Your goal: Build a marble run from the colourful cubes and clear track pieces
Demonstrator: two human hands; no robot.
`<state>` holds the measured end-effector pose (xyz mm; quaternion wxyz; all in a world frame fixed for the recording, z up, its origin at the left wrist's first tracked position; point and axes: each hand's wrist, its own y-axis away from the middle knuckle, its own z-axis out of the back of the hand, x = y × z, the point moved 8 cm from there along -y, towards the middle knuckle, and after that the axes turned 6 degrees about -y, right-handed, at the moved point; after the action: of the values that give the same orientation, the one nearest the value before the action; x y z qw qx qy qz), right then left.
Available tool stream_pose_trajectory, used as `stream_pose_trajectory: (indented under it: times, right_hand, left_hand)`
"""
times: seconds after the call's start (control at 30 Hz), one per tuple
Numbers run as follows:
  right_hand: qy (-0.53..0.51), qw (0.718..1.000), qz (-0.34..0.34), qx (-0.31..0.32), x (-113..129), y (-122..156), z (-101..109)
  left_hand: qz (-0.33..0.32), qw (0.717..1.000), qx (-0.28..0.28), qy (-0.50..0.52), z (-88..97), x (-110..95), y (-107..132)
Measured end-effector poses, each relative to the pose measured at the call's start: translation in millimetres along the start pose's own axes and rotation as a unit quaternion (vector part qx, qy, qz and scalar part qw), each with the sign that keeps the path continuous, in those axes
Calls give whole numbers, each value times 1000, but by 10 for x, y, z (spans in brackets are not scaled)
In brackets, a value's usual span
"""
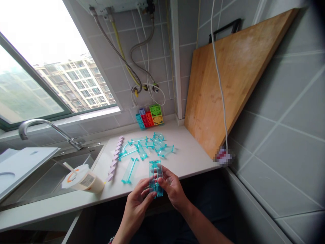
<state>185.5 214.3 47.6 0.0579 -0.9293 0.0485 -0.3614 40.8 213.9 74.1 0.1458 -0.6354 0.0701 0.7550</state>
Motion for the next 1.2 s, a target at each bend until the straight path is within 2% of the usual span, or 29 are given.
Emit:
stream_pose_trajectory:
  times: [0.2, 0.4, 0.7, 1.0, 1.2]
  right_hand:
    - [-13, 1000, -6, -7, 15, 22, 6]
    - [-15, 998, -31, -52, -23, 27, 89]
    - [-3, 996, -59, -73, 12, 52, 90]
    - [-13, 994, -35, -103, 19, 58, 142]
    - [-19, 992, -24, -126, 4, 52, 210]
  left_hand:
    - [14, 1000, 7, -14, -11, 32, -2]
    - [24, 999, -12, -35, 9, 51, -26]
    - [32, 999, 16, 6, -63, 49, -44]
    - [24, 999, 46, 8, -95, 106, -114]
    - [18, 999, 39, -19, -82, 205, -150]
